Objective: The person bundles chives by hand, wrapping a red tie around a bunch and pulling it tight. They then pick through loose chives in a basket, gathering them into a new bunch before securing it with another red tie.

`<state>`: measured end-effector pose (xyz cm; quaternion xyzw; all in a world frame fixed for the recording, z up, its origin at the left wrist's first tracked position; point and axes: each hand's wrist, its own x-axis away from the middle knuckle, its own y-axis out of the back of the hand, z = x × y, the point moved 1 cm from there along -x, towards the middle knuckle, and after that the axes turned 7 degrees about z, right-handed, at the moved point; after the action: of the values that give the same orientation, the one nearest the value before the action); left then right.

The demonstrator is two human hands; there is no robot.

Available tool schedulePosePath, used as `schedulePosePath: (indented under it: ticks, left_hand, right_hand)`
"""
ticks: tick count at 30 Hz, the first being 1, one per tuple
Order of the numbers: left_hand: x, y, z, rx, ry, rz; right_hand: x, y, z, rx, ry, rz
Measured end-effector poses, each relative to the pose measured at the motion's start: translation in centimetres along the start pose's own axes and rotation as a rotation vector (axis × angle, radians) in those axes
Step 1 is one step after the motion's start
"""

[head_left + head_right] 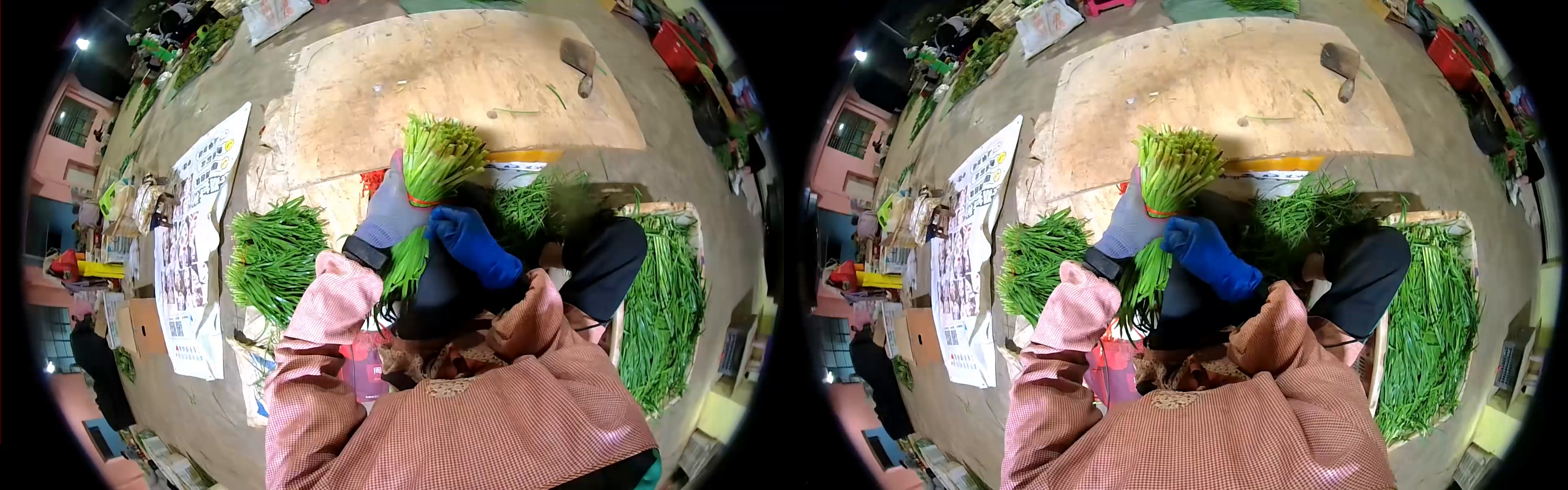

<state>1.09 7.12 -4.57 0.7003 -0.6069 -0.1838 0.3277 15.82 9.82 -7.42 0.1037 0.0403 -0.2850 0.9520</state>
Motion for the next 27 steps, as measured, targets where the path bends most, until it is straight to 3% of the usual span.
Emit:
schedulePosePath:
  ticks: [3, 4, 5, 6, 7, 8, 10, 11, 13, 14, 16, 17, 18, 20, 21, 22, 24, 25, 26, 27]
  left_hand:
    - [-1.4, -2.2, 3.1, -0.071, -0.217, -0.132]
    - [-0.9, -1.1, 1.4, -0.136, -0.325, -0.191]
    - [0.4, -0.5, 0.0, -0.120, -0.028, -0.114]
    - [-0.3, -1.4, 2.2, -0.152, -0.094, -0.114]
    - [-0.2, -1.3, 2.1, 0.263, -0.084, -0.056]
    - [-0.2, -1.0, 2.4, 0.277, -0.058, -0.137]
    - [-0.7, -1.5, 3.1, 0.668, -0.148, -0.149]
    - [-0.8, -2.2, 3.5, 0.862, -0.211, -0.131]
    - [-0.5, -2.1, 4.4, 1.221, -0.363, -0.074]
    - [-0.1, -1.4, 5.1, 1.226, -0.365, -0.108]
    - [1.5, 1.2, 6.3, 0.546, -0.469, -0.277]
    - [2.6, 2.3, 6.7, 0.203, -0.493, -0.349]
    - [4.3, 3.4, 7.0, 0.207, -0.485, -0.374]
    - [8.8, 6.7, 6.6, 0.463, -0.240, -0.627]
    - [11.1, 8.9, 5.3, 0.285, 0.059, -0.556]
    - [12.0, 9.8, 4.5, 0.294, 0.065, -0.572]
    - [13.3, 10.8, 3.0, 0.392, -0.168, -0.606]
    - [13.7, 11.4, 2.3, 0.232, -0.029, -0.555]
    - [13.6, 10.9, 2.4, 0.237, -0.023, -0.570]
    - [13.6, 10.1, 2.2, 0.225, -0.204, -0.671]
  right_hand:
    - [-0.5, 0.1, 0.1, -0.004, 0.025, -0.023]
    - [-0.7, 0.2, 0.4, -0.005, 0.035, 0.006]
    - [-0.8, 0.4, 0.9, 0.097, -0.043, -0.026]
    - [-1.2, 0.5, 1.2, 0.205, -0.108, -0.043]
    - [-1.0, 0.7, 0.6, 0.180, -0.084, -0.010]
    - [-0.9, 0.7, 0.1, 0.162, -0.064, 0.016]
    - [-0.8, 0.5, 3.9, 0.052, -0.295, 0.018]
    - [-0.7, 0.3, 4.3, 0.074, -0.291, 0.064]
    - [-0.9, 0.3, 5.1, 0.165, 0.004, 0.088]
    - [-1.0, 0.2, 5.6, 0.170, 0.012, 0.119]
    - [-0.8, 0.2, 6.3, -0.151, -0.298, 0.027]
    - [-0.9, 1.1, 5.7, 0.061, -0.207, 0.031]
    - [-1.0, 2.4, 5.8, 0.073, -0.202, 0.055]
    - [-1.5, 3.9, 6.2, 0.146, -0.393, 0.000]
    - [-2.1, 3.3, 6.5, 0.090, -0.354, -0.034]
    - [-2.8, 2.2, 6.3, 0.100, -0.352, -0.018]
    - [-4.2, -1.3, 5.8, 0.166, -0.116, 0.167]
    - [-4.4, -3.9, 6.8, 0.170, -0.077, 0.272]
    - [-5.2, -4.7, 7.0, 0.176, -0.073, 0.287]
    - [-6.0, -5.5, 7.0, 0.339, -0.159, 0.348]
